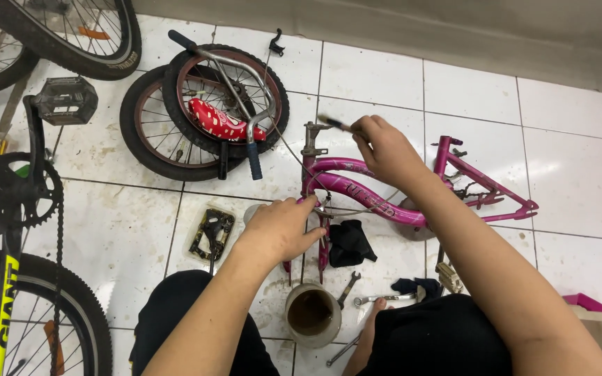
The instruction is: The person cleans the front fork and head tube area of a pink bicycle frame using a brush and a dark liquid from a container. They scrub the metal parts and then wipe them with a black cloth.
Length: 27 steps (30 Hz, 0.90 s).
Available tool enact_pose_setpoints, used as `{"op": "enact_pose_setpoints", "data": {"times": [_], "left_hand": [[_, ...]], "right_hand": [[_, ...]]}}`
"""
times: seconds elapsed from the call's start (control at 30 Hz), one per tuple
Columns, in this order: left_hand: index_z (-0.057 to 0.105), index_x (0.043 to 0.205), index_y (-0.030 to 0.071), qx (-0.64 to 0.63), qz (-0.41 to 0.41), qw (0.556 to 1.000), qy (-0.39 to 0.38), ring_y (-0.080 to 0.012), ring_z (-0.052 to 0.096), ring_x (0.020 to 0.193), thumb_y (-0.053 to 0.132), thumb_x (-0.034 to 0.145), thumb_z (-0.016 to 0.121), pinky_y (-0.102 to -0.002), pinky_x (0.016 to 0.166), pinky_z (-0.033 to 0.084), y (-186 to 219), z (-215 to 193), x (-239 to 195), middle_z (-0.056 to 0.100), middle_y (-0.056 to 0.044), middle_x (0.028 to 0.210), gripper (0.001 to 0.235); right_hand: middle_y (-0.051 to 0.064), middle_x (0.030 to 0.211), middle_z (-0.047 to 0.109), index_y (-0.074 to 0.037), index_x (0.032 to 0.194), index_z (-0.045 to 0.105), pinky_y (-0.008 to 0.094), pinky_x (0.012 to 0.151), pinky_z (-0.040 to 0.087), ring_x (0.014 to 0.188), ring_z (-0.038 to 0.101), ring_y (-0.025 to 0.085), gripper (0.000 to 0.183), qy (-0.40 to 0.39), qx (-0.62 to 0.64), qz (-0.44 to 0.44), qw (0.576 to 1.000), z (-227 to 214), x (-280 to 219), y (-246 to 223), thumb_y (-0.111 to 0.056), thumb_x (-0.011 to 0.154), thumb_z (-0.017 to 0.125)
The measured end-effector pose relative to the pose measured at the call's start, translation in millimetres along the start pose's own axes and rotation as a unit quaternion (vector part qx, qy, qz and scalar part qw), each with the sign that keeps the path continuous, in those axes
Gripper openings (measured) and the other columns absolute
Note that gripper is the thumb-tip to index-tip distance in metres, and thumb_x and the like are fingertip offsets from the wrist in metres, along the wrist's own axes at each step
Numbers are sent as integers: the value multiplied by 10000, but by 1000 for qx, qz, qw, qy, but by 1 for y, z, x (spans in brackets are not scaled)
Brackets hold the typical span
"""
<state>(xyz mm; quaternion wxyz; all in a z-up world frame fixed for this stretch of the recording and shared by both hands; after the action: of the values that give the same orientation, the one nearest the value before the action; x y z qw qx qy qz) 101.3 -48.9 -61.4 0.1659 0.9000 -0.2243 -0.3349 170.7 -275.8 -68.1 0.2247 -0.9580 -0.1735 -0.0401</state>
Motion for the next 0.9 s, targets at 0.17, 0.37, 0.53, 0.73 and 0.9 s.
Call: {"op": "enact_pose_setpoints", "data": {"times": [0.17,0.37,0.53,0.73,0.9], "left_hand": [[398,1538,93,-1,-3,1000,-1,-436,608,1210,417,963,529,-573,1024,441,2,-7,-7,623,-260,1299,672],[401,1538,88,-5,-1,1000,1,-435,612,1207,402,960,535,-574,1019,446,3,-10,-11,628,-264,1293,671],[406,1535,85,-5,-3,1000,3,-437,618,1199,405,959,537,-575,1008,455,2,-10,-13,631,-266,1287,672],[396,1541,89,-6,0,1000,-2,-441,616,1197,423,956,529,-572,1002,459,0,-9,-12,627,-267,1291,687],[408,1534,84,-2,2,1000,6,-433,627,1185,421,961,532,-564,992,471,1,-10,-13,636,-269,1278,677]], "right_hand": [[169,869,642,0,1127,599,459,772,586,839,730,373,130,-41,87,5,995,-7,-2,-15,-52,1009,583],[81,857,664,-48,1132,630,420,783,557,827,724,289,126,-2,-47,-9,999,9,0,13,-94,1022,589],[77,849,643,-61,1167,606,421,779,543,837,708,284,122,62,-55,-10,997,-7,-3,6,-83,1049,589],[145,797,690,-11,1109,641,459,805,557,835,724,356,154,-69,73,25,995,6,-13,0,-79,977,603],[114,790,688,-27,1115,638,420,773,562,819,722,302,123,-2,-21,6,1000,-2,-11,6,-105,1025,610]]}}
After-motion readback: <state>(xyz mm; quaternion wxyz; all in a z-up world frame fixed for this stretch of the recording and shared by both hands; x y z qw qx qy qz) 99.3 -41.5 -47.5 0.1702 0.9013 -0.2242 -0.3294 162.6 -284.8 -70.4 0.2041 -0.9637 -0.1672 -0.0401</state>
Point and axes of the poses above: each hand's wrist, its own x-axis towards the middle knuckle, its own z-axis out of the palm, y = z × x, the point moved 2 cm from there along x, towards the middle knuckle
